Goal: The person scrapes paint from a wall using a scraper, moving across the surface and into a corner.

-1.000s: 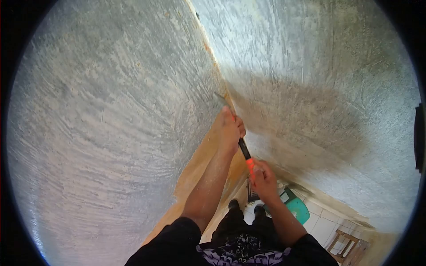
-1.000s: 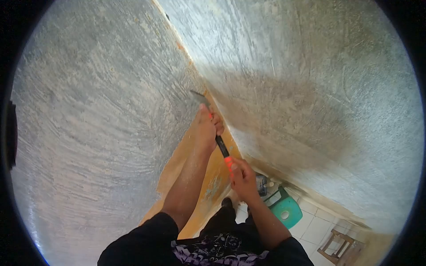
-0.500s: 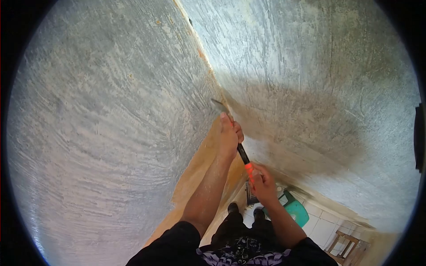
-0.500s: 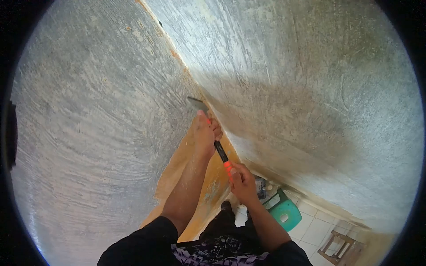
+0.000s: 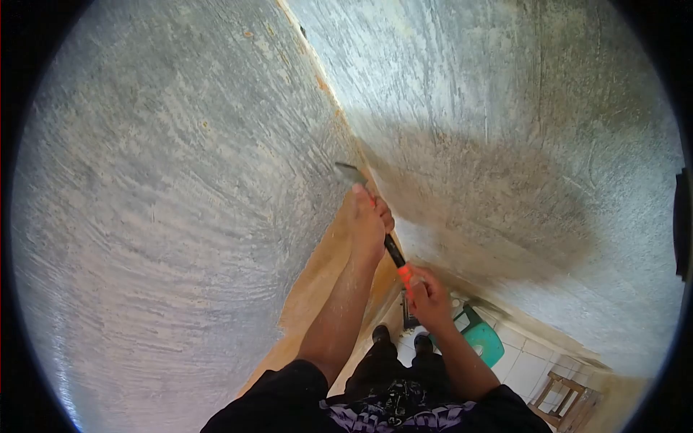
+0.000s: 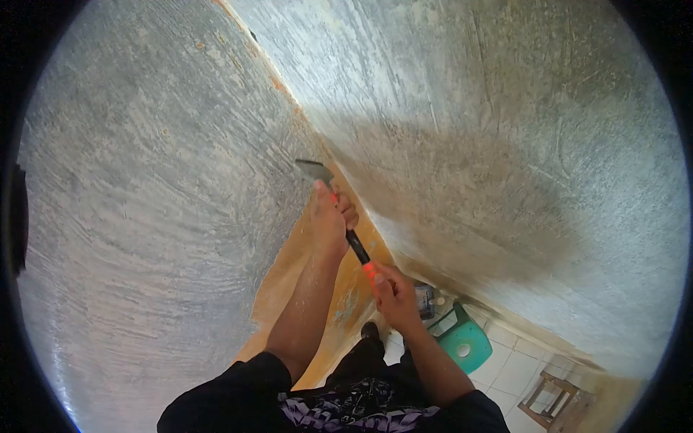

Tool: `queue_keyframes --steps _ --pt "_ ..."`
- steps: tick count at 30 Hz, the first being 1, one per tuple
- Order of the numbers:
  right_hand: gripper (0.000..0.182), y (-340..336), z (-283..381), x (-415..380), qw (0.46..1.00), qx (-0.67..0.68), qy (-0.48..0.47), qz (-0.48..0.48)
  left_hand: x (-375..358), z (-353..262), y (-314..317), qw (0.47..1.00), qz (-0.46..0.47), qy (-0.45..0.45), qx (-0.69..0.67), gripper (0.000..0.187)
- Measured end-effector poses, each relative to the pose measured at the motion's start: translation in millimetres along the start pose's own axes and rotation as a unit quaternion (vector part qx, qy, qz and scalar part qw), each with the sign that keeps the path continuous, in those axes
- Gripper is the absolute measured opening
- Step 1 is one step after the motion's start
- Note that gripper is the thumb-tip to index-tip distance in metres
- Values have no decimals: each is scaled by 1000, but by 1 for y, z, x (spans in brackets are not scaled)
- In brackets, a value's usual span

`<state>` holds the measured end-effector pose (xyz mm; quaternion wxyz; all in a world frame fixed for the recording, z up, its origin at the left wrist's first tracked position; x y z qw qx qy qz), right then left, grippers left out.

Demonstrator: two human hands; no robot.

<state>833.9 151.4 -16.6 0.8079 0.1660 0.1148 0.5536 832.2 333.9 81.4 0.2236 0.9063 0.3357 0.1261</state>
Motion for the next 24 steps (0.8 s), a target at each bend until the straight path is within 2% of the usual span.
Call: queue_keyframes --steps 3,6,9,12,15,16,19,24 --pt "34 0 4 8 1000 -1 -1 -11 6 -3 4 1000 -14 -20 -6 44" --pt "36 -4 20 14 1000 2 -10 2 18 -5 9 1000 -2 16 14 44" --pt "35 -1 2 -2 1000 3 31 3 -3 -2 1 1000 -23 -1 6 44" --pt "35 -4 10 8 997 -68 -30 -5 7 3 0 999 -2 -15 -31 43" --pt "35 -4 26 13 1000 -9 19 -13 19 -7 13 1000 7 27 5 43" --pt "35 -4 21 9 1000 -23 18 -9 18 -1 9 1000 0 -1 -18 41" --pt "34 -5 9 2 999 -54 1 -6 -7 2 0 999 -26 -11 -16 40" --pt "32 0 27 12 1000 -9 12 -14 16 -3 10 1000 1 2 7 43"
Point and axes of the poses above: each hand's wrist, its own x-axis towards the middle knuckle, its own y-axis out of the palm, z = x × y, the point moved 8 cm from there along x, towards the middle knuckle, and after that the axes turned 15 degrees about z, right-handed, at the moved point
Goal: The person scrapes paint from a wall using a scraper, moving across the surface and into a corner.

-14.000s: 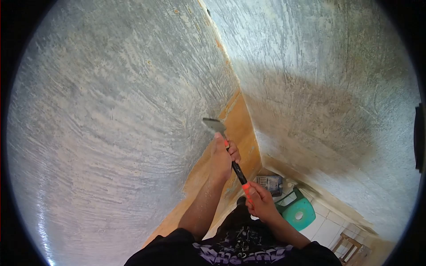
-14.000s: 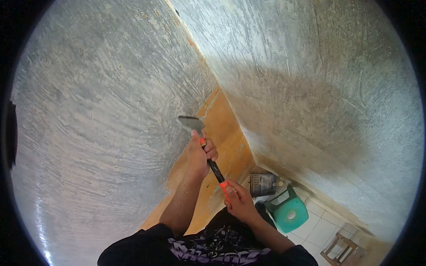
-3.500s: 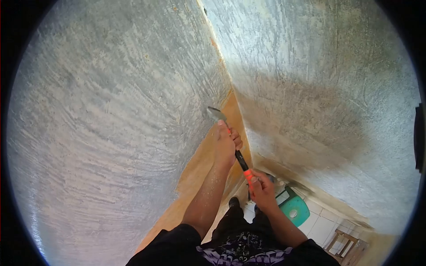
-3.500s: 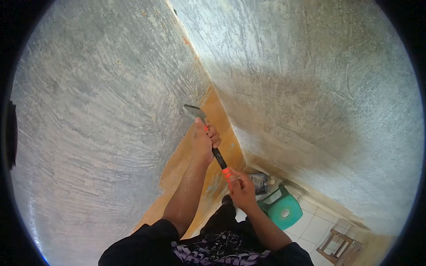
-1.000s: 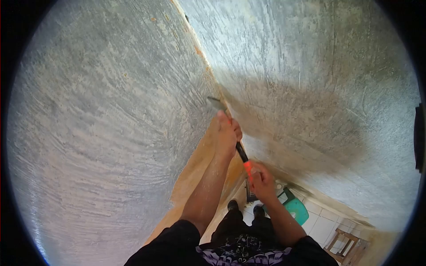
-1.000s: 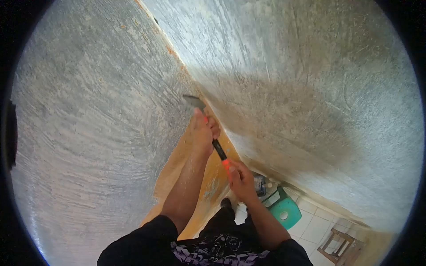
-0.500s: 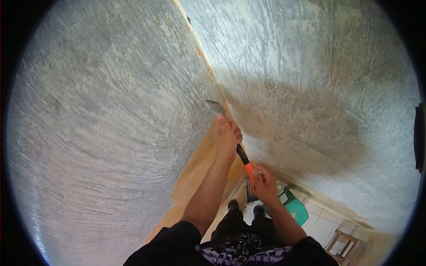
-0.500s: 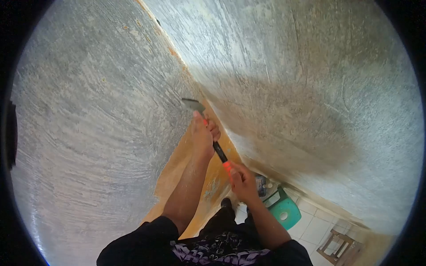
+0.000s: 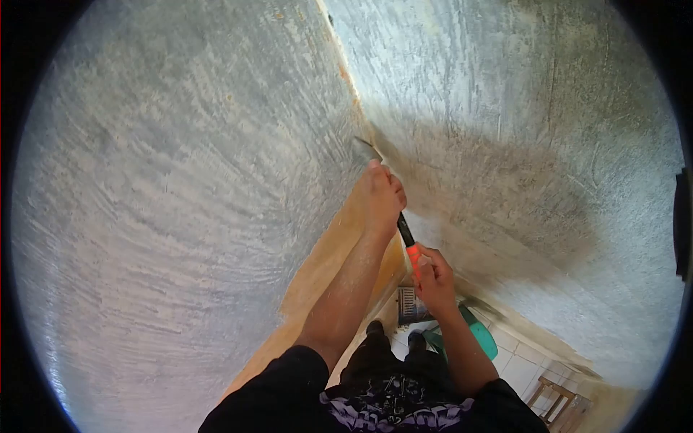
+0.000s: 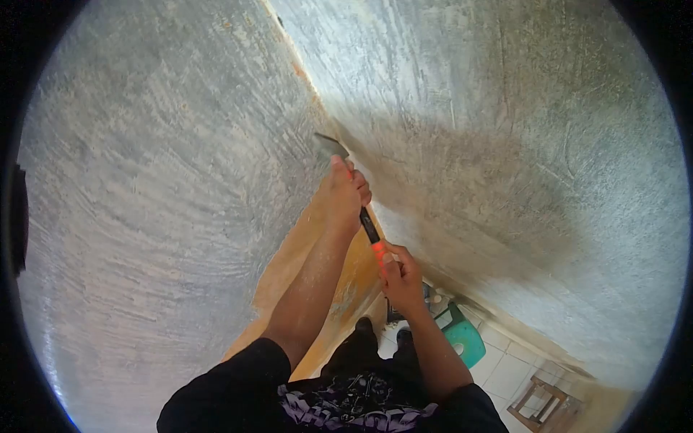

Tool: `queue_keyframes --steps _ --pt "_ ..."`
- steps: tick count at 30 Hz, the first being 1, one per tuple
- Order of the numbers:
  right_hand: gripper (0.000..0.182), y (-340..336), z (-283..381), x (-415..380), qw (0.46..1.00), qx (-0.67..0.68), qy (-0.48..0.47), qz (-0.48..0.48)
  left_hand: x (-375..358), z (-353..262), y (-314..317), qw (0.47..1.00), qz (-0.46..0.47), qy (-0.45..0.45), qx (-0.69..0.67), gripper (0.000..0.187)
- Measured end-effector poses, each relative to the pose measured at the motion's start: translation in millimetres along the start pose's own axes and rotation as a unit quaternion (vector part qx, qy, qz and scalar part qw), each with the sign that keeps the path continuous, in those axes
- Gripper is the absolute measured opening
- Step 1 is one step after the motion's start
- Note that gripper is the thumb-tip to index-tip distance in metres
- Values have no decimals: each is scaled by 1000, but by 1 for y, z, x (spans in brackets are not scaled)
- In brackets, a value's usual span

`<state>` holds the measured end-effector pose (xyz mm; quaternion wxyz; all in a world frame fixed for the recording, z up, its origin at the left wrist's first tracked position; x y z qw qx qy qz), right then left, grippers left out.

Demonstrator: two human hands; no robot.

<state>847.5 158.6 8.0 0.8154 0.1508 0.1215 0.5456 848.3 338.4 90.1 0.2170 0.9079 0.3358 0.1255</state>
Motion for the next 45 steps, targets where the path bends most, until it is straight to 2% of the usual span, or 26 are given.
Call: queue_keyframes --steps 5,11,15,17,21,24,30,33,36,39,42,45 --pt "38 4 -23 -29 999 -38 27 22 -29 21 -20 1000 -24 -12 -12 41" --pt "34 -16 -87 -107 978 -110 146 104 -159 73 -46 995 -39 -35 -84 37" --pt "30 -23 -105 -146 952 -150 216 154 -238 91 -69 988 -65 -42 -132 32" --pt "30 -11 -105 -147 937 -190 205 208 -270 97 -86 985 -103 -27 -138 31" --pt "32 20 -108 -144 908 -277 145 279 -308 79 -109 981 -160 16 -110 29" --pt "33 45 -104 -137 895 -269 185 303 -320 47 -115 981 -165 47 -87 28" --pt "30 93 -112 -142 872 -273 198 354 -357 -10 -116 985 -128 100 -60 31" --pt "25 123 -125 -152 855 -296 145 400 -393 -21 -127 981 -144 119 -52 35" --pt "24 155 -137 -172 846 -290 160 418 -435 -36 -138 975 -180 125 -42 40" --pt "25 177 -152 -190 846 -259 185 428 -463 -42 -149 972 -191 136 -21 40" --pt "31 187 -161 -204 852 -267 209 398 -475 -42 -156 965 -208 151 -46 48" --pt "30 189 -169 -220 874 -215 171 401 -467 -28 -165 975 -145 149 -77 48"
Point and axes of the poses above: each hand's wrist, its own x-axis towards the middle knuckle, its own y-axis out of the palm, z = x × y, the point moved 8 cm from there along x, towards the middle knuckle, and after that the axes turned 15 degrees about z, right-handed, at the moved point
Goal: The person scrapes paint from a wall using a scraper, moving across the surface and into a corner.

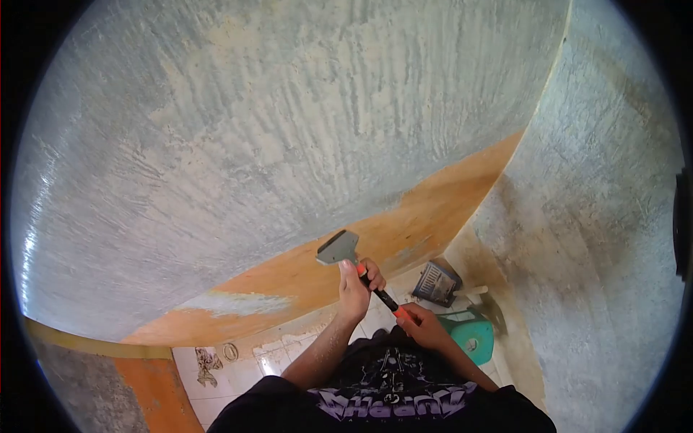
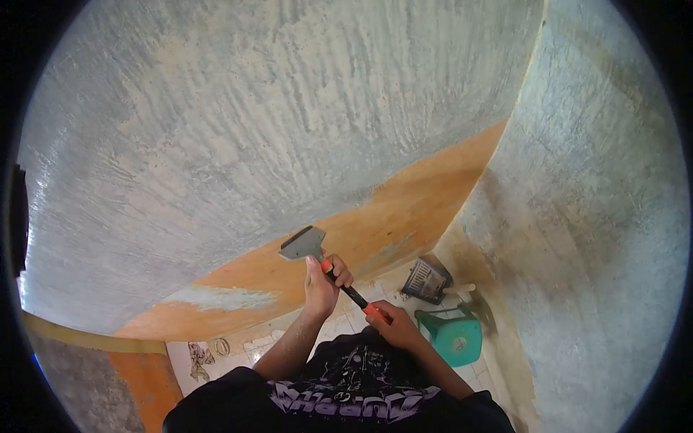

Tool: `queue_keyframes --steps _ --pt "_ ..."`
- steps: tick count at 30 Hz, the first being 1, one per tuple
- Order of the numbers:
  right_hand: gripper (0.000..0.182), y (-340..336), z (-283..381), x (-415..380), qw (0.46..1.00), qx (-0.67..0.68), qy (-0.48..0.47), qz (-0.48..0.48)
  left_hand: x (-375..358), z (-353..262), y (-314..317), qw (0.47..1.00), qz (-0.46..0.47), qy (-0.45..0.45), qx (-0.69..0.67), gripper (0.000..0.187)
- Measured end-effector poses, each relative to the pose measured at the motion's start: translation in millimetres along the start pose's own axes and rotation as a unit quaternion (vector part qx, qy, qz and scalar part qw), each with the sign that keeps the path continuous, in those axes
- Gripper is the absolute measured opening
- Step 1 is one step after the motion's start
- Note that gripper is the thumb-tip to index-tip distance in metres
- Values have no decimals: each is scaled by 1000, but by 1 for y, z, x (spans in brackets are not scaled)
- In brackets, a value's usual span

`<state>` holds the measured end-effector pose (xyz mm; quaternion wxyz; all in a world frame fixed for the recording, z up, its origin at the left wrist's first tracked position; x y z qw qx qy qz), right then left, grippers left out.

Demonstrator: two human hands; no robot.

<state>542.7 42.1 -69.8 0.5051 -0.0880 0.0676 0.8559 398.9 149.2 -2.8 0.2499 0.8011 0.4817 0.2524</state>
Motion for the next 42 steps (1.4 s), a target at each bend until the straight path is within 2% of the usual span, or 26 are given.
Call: queue_keyframes --steps 3,10,15,22,29,36,42 --pt "29 3 -2 -6 994 110 16 3 15 -2 24 999 12 -19 24 49" --pt "30 -11 6 -13 985 160 -22 -65 56 13 49 995 48 -74 36 50" --pt "34 0 -1 -7 968 212 -68 -116 71 25 47 987 75 -139 33 47" --pt "42 35 -8 10 936 296 -73 -174 75 39 23 971 82 -220 39 46" --pt "41 63 -15 43 903 365 -87 -210 83 34 -2 964 90 -244 55 47" --pt "39 66 -4 51 870 417 -129 -228 94 31 6 957 109 -254 86 48" --pt "41 70 2 52 869 422 -121 -228 95 30 7 953 76 -266 124 49"
Point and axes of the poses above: each hand's wrist, its own x-axis towards the middle knuckle, its own y-axis out of the palm, z = x × y, the point moved 8 cm from there along x, towards the middle knuckle, and after that the axes turned 15 degrees about z, right-handed, at the moved point
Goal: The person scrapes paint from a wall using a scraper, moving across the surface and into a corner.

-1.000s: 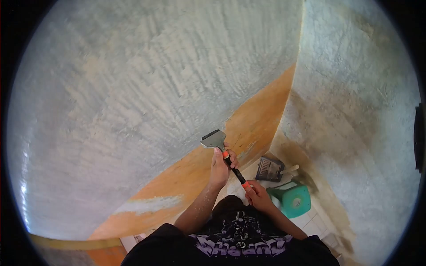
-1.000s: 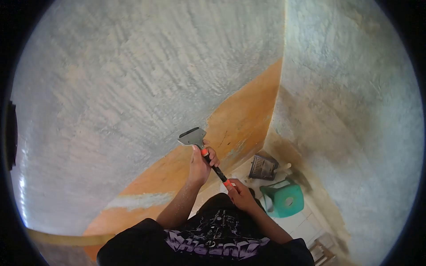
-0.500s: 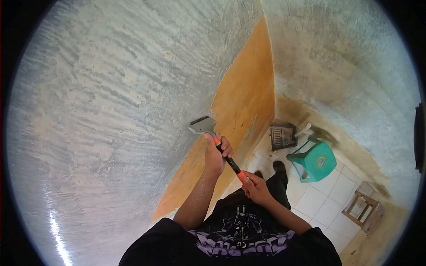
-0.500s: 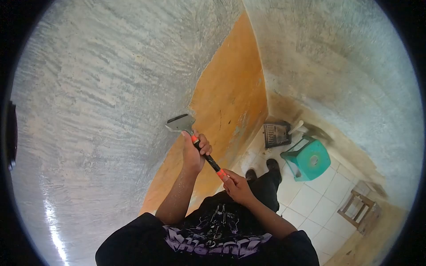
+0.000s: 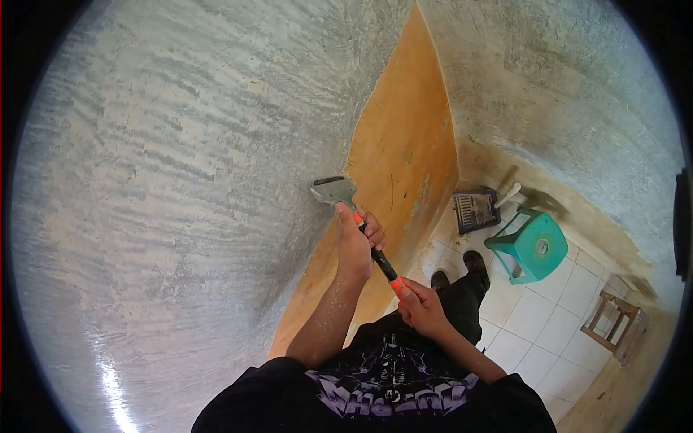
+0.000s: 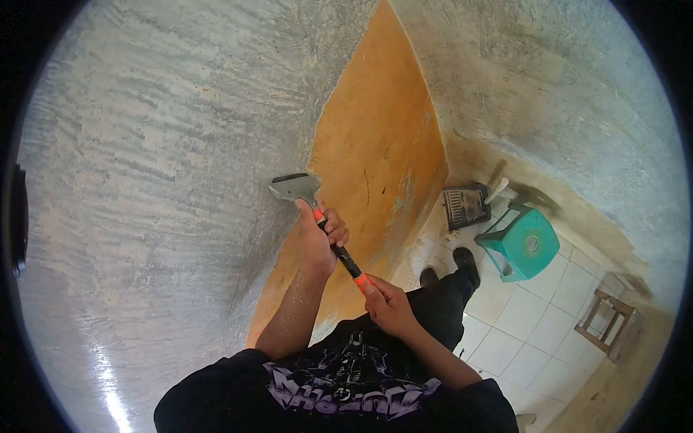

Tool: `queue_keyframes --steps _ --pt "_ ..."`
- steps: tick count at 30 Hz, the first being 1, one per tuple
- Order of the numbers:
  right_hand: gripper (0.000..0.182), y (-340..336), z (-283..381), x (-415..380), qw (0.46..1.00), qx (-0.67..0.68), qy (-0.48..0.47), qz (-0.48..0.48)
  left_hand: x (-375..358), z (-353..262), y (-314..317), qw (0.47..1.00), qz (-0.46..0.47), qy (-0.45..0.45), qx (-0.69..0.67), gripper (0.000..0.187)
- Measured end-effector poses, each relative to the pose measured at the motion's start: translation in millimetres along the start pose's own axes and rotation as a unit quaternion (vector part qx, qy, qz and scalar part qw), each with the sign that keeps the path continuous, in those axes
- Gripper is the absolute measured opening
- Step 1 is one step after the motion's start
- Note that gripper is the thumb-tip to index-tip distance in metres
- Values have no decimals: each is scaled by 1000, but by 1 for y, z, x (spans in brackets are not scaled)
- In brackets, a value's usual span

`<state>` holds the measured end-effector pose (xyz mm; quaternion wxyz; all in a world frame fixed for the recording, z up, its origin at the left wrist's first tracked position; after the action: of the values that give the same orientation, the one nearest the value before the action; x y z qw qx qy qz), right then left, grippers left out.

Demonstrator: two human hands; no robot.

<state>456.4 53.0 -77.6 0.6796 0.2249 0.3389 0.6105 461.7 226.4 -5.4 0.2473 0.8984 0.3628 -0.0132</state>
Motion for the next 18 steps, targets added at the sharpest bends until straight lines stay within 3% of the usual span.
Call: queue_keyframes --steps 6,18 --pt "45 1 -2 4 999 21 20 19 1 -9 9 999 -28 -1 47 48" --pt "43 8 3 -4 999 -13 28 8 0 -6 4 999 4 -34 18 48"
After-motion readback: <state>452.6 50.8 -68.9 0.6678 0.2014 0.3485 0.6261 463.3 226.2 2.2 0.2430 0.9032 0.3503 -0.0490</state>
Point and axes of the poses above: each hand's wrist, its own x-axis towards the middle knuckle, its own y-axis out of the palm, z = x × y, the point moved 8 cm from there along x, towards the middle knuckle, and after that the axes turned 15 degrees about z, right-handed, at the moved point
